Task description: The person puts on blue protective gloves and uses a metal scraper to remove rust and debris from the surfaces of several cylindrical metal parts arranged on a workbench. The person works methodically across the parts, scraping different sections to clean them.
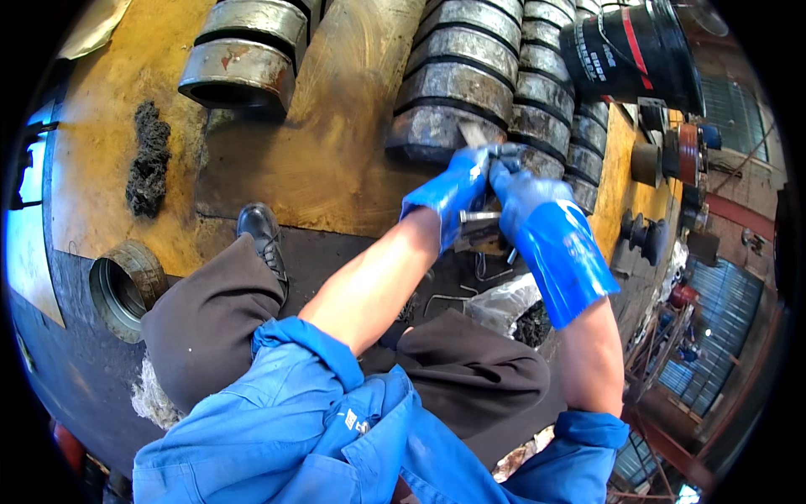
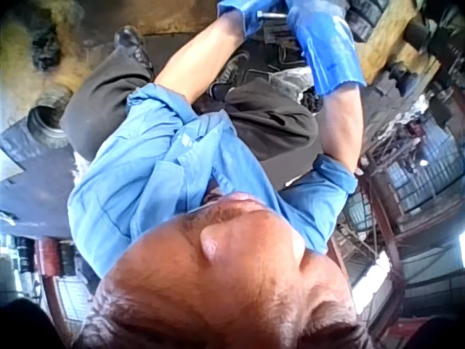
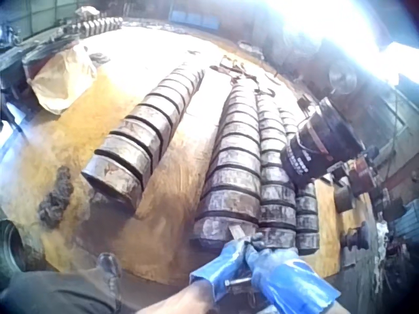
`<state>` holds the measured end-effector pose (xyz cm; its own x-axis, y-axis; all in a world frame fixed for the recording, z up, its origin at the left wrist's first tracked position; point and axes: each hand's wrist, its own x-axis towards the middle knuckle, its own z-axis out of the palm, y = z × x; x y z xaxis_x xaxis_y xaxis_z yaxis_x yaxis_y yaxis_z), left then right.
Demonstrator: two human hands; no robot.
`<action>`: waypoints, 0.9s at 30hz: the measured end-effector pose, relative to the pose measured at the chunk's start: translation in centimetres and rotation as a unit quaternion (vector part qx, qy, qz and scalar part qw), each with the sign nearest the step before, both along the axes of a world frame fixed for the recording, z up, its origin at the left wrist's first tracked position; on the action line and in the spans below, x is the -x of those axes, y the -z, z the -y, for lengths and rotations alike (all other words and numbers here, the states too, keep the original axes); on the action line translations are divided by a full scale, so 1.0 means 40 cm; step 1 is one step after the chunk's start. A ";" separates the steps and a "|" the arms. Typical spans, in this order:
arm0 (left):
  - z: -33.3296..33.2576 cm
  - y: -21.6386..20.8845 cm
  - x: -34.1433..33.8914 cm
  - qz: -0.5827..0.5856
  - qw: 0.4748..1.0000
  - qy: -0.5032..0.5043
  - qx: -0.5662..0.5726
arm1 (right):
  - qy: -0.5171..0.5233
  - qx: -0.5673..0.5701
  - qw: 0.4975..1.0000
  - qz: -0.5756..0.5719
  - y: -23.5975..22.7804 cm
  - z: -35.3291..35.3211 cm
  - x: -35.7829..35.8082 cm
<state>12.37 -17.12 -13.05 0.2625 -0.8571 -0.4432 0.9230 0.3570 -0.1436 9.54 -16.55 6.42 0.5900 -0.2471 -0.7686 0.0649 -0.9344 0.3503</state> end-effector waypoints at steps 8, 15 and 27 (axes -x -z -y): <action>-0.028 -0.004 0.026 -0.007 1.000 -0.009 0.023 | -0.018 0.015 1.000 -0.006 -0.032 -0.037 -0.008; -0.047 0.004 0.002 0.040 0.998 -0.054 0.001 | -0.031 -0.004 0.999 0.033 -0.016 -0.044 -0.022; -0.175 -0.084 0.073 0.133 0.991 0.029 -0.011 | 0.184 -0.158 0.911 0.335 0.059 0.079 0.193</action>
<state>9.44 -10.13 -9.69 0.3231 -0.8654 -0.3830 0.9462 0.3025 0.1146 1.82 -19.72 4.05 0.8744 -0.3513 -0.3346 -0.4019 -0.9109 -0.0940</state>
